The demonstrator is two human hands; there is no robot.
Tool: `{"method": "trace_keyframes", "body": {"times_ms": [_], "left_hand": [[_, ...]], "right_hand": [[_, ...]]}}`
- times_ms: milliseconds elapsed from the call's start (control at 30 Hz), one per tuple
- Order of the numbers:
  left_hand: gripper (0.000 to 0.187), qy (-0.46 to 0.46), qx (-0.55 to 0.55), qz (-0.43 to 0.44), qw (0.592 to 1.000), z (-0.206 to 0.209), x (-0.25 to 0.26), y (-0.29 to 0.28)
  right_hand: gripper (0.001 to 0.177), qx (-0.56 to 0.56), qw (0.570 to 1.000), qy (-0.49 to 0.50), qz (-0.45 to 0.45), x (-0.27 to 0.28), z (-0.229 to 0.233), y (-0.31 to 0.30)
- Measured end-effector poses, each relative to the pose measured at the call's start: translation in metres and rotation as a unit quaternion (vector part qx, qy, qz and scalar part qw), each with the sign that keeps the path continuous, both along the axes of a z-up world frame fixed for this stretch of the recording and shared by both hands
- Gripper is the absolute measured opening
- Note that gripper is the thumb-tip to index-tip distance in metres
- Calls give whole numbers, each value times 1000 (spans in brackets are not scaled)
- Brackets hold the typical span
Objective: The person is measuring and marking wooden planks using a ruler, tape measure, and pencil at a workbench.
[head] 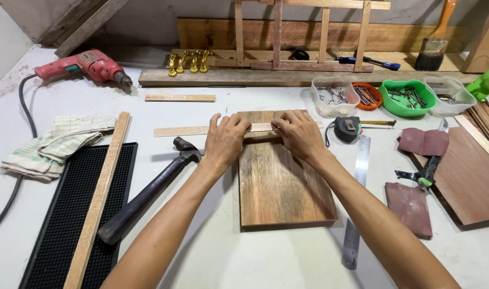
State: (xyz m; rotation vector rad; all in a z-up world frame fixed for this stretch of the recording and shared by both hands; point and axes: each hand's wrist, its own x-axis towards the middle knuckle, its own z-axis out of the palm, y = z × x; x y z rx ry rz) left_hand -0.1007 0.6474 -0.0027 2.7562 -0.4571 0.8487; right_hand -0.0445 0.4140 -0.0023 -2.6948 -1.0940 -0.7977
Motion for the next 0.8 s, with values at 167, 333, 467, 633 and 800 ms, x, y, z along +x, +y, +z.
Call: {"method": "trace_keyframes", "body": {"times_ms": [167,333,467,633,800], "left_hand": [[18,32,-40,-11,999,-15,20,-4],[16,53,-39,-10,998,-23,24,-4],[13,113,-97,-25,989,-36,27,-3],[12,15,-59,-40,997,-36,24,2],[28,27,-22,-40,999,-20,4,2]], "right_hand": [[19,15,999,38,-1,13,-4,-5],[19,25,995,101,-9,15,-3,-5],[23,27,991,131,-18,11,-2,-4],[27,41,995,90,10,2,0,-10],[28,25,995,98,9,-10,15,-36]]}}
